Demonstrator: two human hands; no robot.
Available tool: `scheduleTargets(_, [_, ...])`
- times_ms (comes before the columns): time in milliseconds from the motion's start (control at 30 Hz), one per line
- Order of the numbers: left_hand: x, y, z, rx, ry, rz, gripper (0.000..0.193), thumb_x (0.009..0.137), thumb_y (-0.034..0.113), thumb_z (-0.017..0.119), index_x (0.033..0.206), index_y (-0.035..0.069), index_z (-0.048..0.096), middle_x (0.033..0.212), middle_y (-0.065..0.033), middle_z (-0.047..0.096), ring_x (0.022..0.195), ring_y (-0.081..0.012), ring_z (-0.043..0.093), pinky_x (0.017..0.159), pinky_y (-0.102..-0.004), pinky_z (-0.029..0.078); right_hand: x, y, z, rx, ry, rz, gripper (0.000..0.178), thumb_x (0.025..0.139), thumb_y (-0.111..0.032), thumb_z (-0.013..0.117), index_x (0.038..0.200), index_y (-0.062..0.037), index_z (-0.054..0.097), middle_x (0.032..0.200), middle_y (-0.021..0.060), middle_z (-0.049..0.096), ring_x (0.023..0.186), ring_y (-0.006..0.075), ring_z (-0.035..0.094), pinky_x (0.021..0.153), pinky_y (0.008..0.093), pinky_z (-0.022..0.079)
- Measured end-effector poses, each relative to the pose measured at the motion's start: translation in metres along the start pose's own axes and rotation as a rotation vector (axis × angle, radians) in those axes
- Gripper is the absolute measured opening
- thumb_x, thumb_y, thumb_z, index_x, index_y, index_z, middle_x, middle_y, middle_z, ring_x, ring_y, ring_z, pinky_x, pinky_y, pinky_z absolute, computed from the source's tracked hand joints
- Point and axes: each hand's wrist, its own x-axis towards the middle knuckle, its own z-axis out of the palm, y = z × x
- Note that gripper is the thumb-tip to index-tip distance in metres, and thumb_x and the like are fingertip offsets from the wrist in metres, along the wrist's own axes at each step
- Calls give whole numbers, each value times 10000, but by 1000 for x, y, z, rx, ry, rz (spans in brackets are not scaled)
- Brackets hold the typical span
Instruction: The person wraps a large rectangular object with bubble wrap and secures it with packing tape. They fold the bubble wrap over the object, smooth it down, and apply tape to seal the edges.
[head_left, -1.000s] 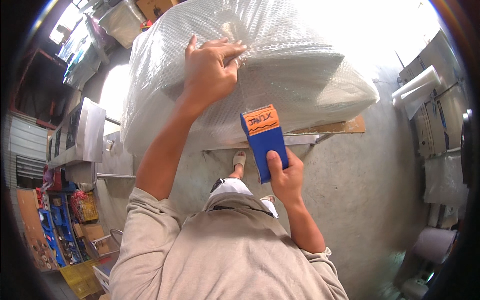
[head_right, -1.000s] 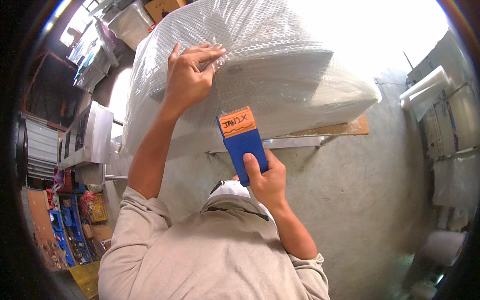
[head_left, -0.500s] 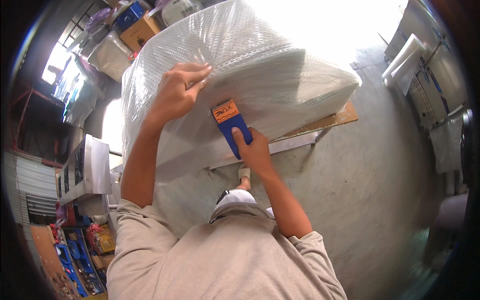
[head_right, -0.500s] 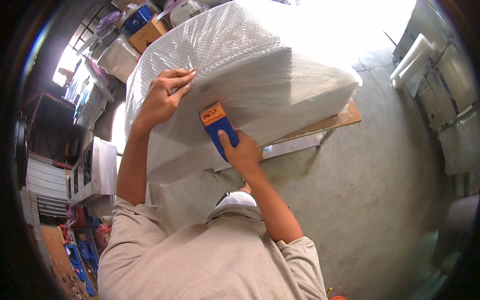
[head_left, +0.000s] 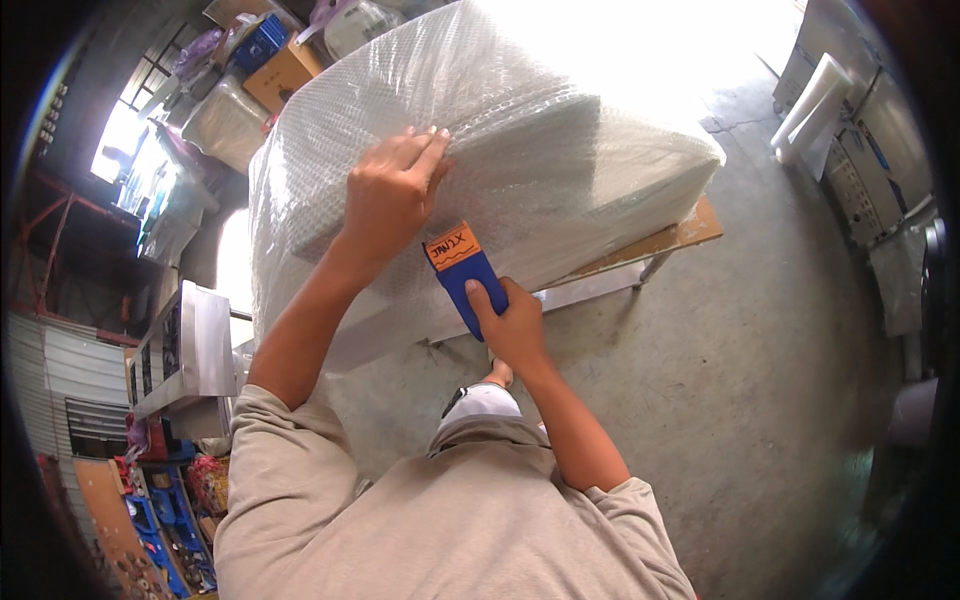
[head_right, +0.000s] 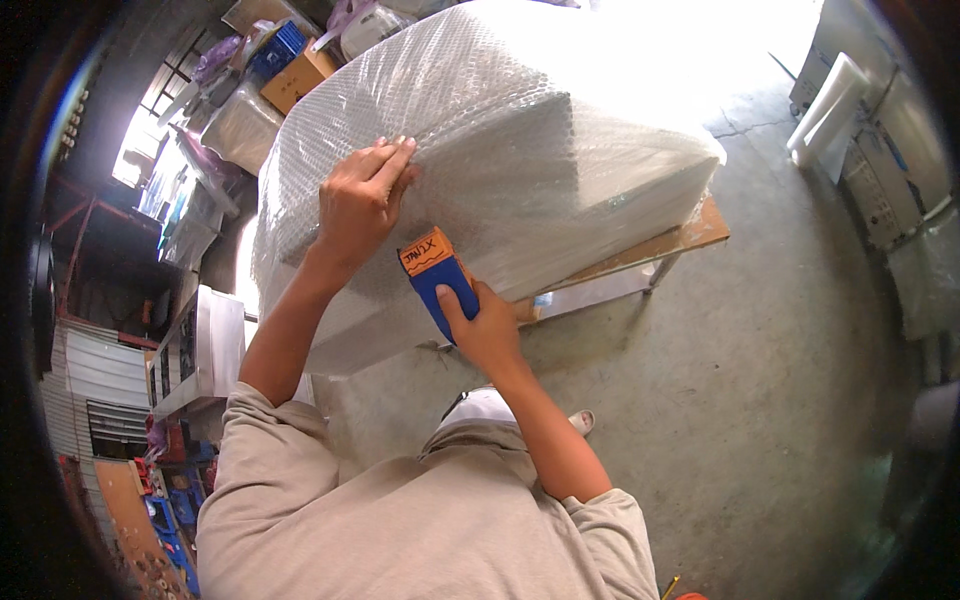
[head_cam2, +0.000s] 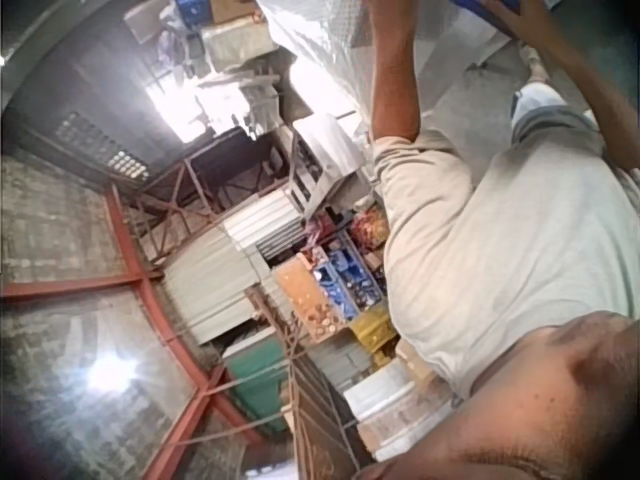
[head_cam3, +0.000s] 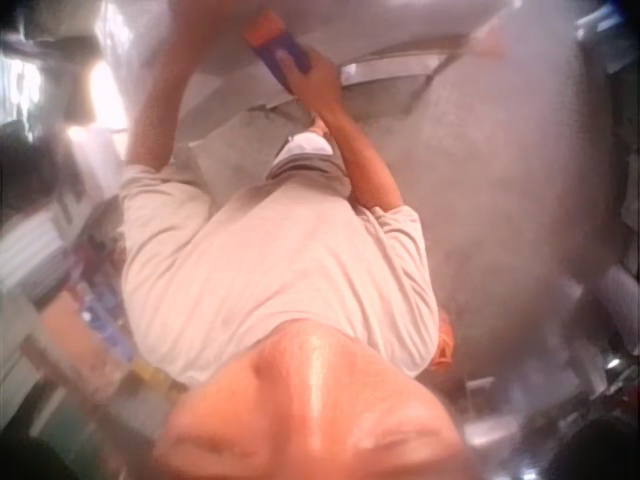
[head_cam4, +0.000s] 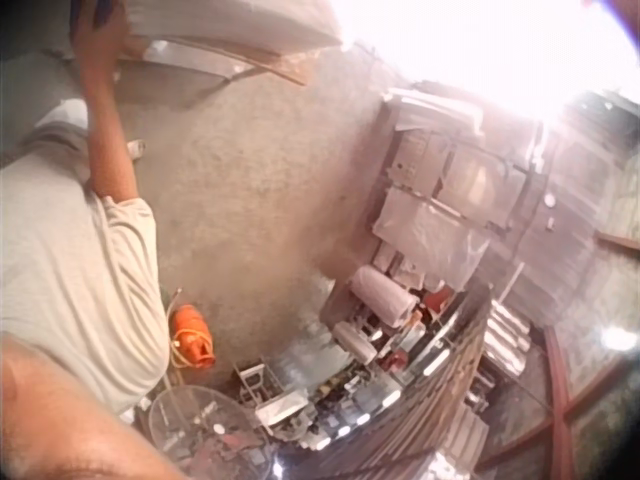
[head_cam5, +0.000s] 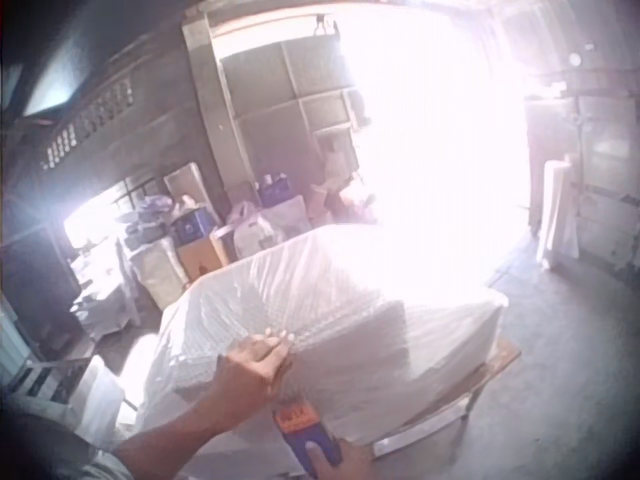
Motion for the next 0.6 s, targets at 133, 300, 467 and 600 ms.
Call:
scheduleTargets(133, [-2,6,6,32,64,-22,252,902,172,762,1134,74,757,1063,-113,773,1059,-300,738,882,-401,578,-16,-9,-8,0,-5,10,518,964,-428,688,1080,76,702,847,217,740,764,310,743,714,380,561])
scheduleTargets(300, [0,6,7,-44,102,-65,220,901,169,762,1106,91,766,1047,-111,774,1020,-281,748,832,-383,585,-17,1,-1,64,98,-92,438,949,-376,725,959,62,708,729,166,693,628,183,638,611,345,509])
scheduleTargets(467, [4,4,1,-57,69,-77,202,909,170,755,1100,103,765,1037,-88,768,975,-267,747,800,-382,580,19,19,13,4,107,-143,469,949,-403,714,960,66,711,694,189,677,630,207,669,606,364,514])
scheduleTargets(600, [-9,7,1,100,53,122,363,943,242,716,1274,97,681,1300,-96,678,1221,-280,637,999,-428,503,25,19,7,-6,25,-58,519,947,-448,695,1001,68,715,736,228,692,691,298,709,645,404,534])
